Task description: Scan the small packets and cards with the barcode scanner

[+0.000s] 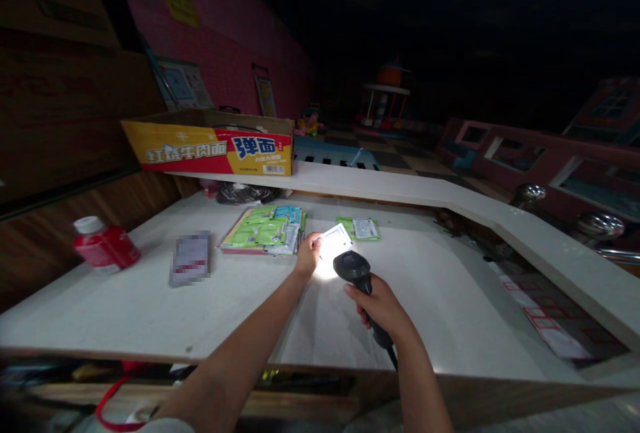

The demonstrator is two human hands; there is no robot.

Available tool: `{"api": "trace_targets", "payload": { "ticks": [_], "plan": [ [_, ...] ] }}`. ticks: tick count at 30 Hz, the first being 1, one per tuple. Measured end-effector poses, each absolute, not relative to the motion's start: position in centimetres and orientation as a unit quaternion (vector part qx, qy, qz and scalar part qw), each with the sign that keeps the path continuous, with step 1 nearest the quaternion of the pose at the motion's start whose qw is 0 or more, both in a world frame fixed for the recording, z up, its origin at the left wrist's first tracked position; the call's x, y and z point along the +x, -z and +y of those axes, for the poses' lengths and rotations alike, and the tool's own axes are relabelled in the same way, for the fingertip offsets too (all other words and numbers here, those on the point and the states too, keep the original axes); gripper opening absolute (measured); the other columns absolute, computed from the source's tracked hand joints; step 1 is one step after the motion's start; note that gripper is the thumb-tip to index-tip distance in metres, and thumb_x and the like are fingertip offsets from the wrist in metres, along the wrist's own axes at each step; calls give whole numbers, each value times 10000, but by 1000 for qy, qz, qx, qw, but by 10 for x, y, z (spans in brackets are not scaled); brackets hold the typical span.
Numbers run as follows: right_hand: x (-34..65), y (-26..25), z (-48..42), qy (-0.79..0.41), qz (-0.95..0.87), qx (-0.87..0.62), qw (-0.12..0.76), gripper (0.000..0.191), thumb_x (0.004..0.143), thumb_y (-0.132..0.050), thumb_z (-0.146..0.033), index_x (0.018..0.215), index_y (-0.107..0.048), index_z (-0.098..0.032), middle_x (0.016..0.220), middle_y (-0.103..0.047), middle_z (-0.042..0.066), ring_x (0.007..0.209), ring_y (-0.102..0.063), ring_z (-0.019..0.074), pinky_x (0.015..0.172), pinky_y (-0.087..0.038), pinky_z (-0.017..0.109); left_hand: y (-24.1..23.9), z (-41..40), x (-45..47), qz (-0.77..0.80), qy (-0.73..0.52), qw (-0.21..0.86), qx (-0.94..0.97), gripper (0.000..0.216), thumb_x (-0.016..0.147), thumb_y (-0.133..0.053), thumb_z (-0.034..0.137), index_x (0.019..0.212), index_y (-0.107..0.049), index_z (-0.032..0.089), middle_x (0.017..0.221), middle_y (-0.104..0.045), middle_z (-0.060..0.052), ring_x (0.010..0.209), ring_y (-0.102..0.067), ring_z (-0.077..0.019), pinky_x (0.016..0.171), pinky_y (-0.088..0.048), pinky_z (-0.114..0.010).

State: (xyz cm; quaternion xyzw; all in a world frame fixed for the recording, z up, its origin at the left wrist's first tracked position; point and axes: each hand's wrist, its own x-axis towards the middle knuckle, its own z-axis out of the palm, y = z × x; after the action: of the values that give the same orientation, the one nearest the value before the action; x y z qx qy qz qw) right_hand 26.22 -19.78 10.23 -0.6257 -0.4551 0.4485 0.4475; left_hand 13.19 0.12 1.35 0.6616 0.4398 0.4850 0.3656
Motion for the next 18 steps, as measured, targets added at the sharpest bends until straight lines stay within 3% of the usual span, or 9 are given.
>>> {"api": "trace_targets", "payload": {
  "ticks": [8, 18],
  "plan": [
    [261, -97, -192, -474, -413, -625, 462, 378, 696, -733, -506, 765, -515, -205, 446, -546, -58, 320, -474, 112, 303, -361, 203, -11, 2, 132, 415, -500, 358, 670, 248, 876, -453, 277, 968, -647, 153, 905, -683, -55, 856, -623, -180, 794, -488, -283],
    [253, -63, -129, -503, -163, -491, 693, 453, 611, -814, -513, 798, -581, -172, 481, -562, -41, 370, -488, 93, 339, -399, 188, -6, 6, 131, 421, -520, 336, 663, 196, 864, -460, 294, 907, -596, 160, 820, -651, -52, 781, -606, -187, 728, -478, -304]
  ]
}}
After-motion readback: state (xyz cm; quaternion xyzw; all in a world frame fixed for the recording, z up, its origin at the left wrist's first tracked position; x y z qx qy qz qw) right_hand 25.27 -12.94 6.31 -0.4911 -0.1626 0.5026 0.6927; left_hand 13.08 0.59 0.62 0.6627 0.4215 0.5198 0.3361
